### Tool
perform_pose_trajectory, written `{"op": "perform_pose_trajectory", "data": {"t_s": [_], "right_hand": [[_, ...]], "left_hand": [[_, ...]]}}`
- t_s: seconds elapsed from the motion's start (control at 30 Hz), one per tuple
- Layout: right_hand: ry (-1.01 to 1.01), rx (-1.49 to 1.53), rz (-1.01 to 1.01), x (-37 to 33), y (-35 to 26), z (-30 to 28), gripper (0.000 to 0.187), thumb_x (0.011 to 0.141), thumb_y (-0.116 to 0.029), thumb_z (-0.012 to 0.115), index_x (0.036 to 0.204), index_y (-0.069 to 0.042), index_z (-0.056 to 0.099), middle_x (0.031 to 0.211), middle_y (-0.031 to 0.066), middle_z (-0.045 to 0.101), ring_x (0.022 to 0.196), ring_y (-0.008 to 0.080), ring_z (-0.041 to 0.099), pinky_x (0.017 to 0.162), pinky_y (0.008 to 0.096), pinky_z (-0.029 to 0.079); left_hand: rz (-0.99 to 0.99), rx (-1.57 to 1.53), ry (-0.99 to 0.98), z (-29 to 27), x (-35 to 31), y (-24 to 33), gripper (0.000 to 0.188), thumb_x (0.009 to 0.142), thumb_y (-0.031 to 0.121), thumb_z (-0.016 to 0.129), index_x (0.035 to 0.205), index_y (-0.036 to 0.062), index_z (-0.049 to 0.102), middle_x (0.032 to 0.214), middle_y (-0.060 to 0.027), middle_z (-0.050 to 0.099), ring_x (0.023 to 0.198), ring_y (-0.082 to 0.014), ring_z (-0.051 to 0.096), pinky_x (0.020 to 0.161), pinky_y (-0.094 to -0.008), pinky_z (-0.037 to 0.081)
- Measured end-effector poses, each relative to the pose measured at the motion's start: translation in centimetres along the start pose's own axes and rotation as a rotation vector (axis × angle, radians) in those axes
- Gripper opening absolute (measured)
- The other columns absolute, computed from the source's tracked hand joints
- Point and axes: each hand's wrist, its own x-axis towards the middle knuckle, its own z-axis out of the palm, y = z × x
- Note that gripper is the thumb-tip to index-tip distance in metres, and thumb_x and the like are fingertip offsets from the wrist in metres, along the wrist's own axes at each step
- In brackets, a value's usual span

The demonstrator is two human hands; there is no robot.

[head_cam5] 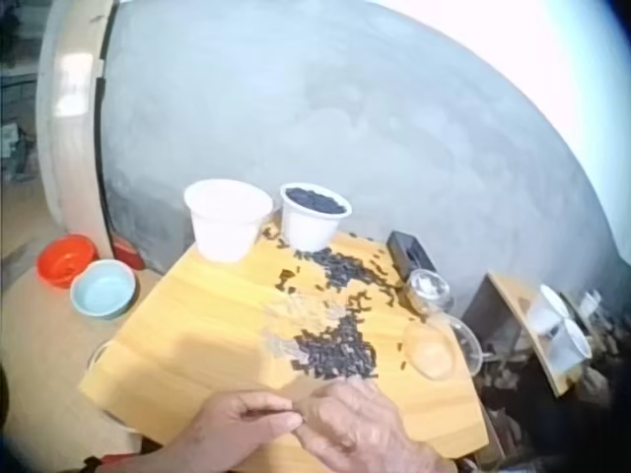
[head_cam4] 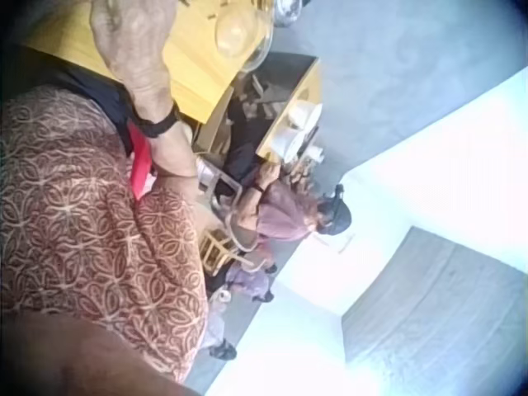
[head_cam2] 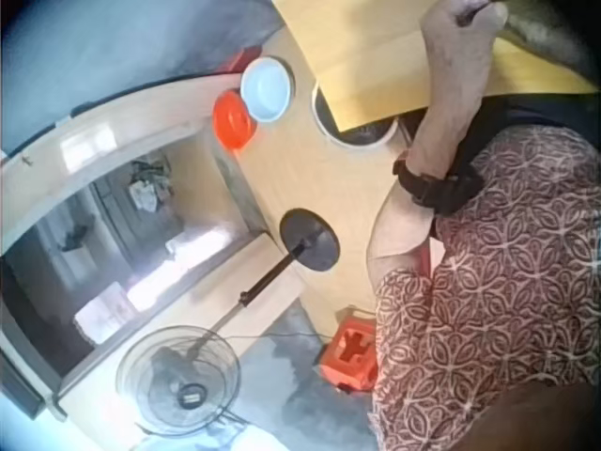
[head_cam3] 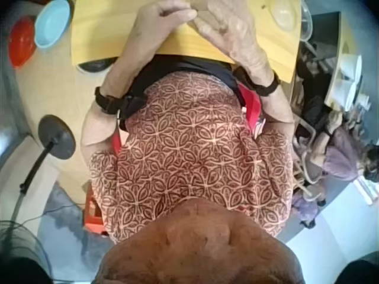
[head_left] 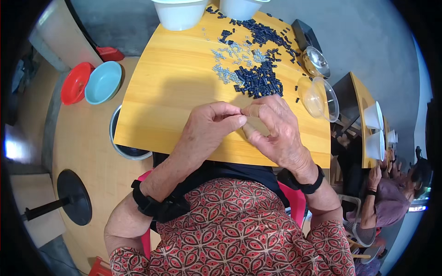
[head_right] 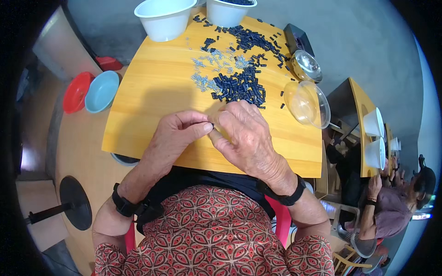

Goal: Assembling small plastic and rubber components at a workspace.

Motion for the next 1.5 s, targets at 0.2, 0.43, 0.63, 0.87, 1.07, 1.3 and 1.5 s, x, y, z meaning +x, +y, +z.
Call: {"op": "perform_pose_trajectory", "data": {"t_s": [0.2, 0.43, 0.63, 0.87, 1.07, 1.3, 1.5], "right_hand": [[0.057, 0.048, 0.002, 0.5, -0.9, 0.4, 0.028, 0.074, -0.005, 0.078, 0.099, -0.004, 0.066, 0.088, 0.0129, 0.062, 0.081, 0.0329, 0.06, 0.072, 0.0413, 0.048], [0.111, 0.147, 0.074, 0.5, -0.9, 0.7, 0.024, 0.074, -0.003, 0.078, 0.096, -0.002, 0.068, 0.085, 0.0125, 0.064, 0.078, 0.0322, 0.061, 0.07, 0.0401, 0.049], [0.128, 0.122, 0.048, 0.7, -1.0, 1.0, 0.026, 0.073, -0.003, 0.08, 0.096, -0.002, 0.068, 0.085, 0.0125, 0.064, 0.078, 0.0318, 0.061, 0.07, 0.0403, 0.049], [0.119, 0.09, 0.02, 0.9, -0.9, 1.6, 0.025, 0.075, -0.003, 0.079, 0.098, -0.004, 0.069, 0.087, 0.0129, 0.064, 0.078, 0.0319, 0.061, 0.07, 0.0408, 0.048], [0.138, 0.044, 0.099, 2.5, 0.1, -1.4, 0.022, 0.081, -0.007, 0.076, 0.1, 0.001, 0.069, 0.092, 0.0094, 0.067, 0.081, 0.0242, 0.063, 0.076, 0.0339, 0.051], [0.075, 0.341, 0.56, 1.8, 5.0, -1.1, 0.016, 0.085, -0.004, 0.069, 0.1, -0.001, 0.07, 0.091, 0.009, 0.066, 0.083, 0.0187, 0.064, 0.075, 0.0303, 0.051], [-0.09, 0.019, 0.162, 4.9, 4.2, 1.8, 0.01, 0.084, -0.004, 0.065, 0.094, -0.003, 0.069, 0.086, 0.0141, 0.063, 0.083, 0.0309, 0.062, 0.075, 0.0418, 0.051]], "left_hand": [[-0.024, -0.131, -0.038, -0.6, -0.2, -0.2, 0.021, 0.093, 0.019, 0.071, 0.104, 0.0011, 0.073, 0.095, -0.0003, 0.069, 0.092, -0.0088, 0.06, 0.087, -0.0256, 0.047], [-0.104, -0.28, -0.101, -1.2, -0.2, 0.3, 0.021, 0.095, 0.022, 0.07, 0.105, 0.0035, 0.073, 0.095, 0.0012, 0.069, 0.089, -0.0043, 0.059, 0.082, -0.0204, 0.047], [-0.078, -0.259, -0.069, -1.4, -0.1, 0.1, 0.021, 0.094, 0.02, 0.071, 0.107, 0.0041, 0.072, 0.095, 0.0023, 0.068, 0.085, -0.0032, 0.057, 0.077, -0.019, 0.047], [-0.093, -0.191, -0.049, -1.8, 0.0, 0.4, 0.019, 0.092, 0.018, 0.073, 0.106, 0.004, 0.072, 0.09, 0.003, 0.066, 0.08, -0.0032, 0.054, 0.075, -0.0192, 0.045], [-0.01, -0.214, 0.028, -2.6, 0.0, 0.4, 0.018, 0.093, 0.014, 0.07, 0.106, 0.0008, 0.07, 0.094, -0.0041, 0.071, 0.091, -0.0114, 0.066, 0.085, -0.0253, 0.051], [0.071, -0.197, 0.151, -3.7, 0.3, 1.5, 0.02, 0.095, 0.013, 0.068, 0.108, -0.0013, 0.069, 0.098, -0.0075, 0.072, 0.097, -0.0154, 0.069, 0.092, -0.0277, 0.052], [0.056, -0.264, 0.266, -3.8, 0.3, 1.6, 0.02, 0.096, 0.014, 0.068, 0.109, -0.0008, 0.069, 0.103, -0.0069, 0.07, 0.099, -0.0165, 0.068, 0.094, -0.028, 0.053]]}}
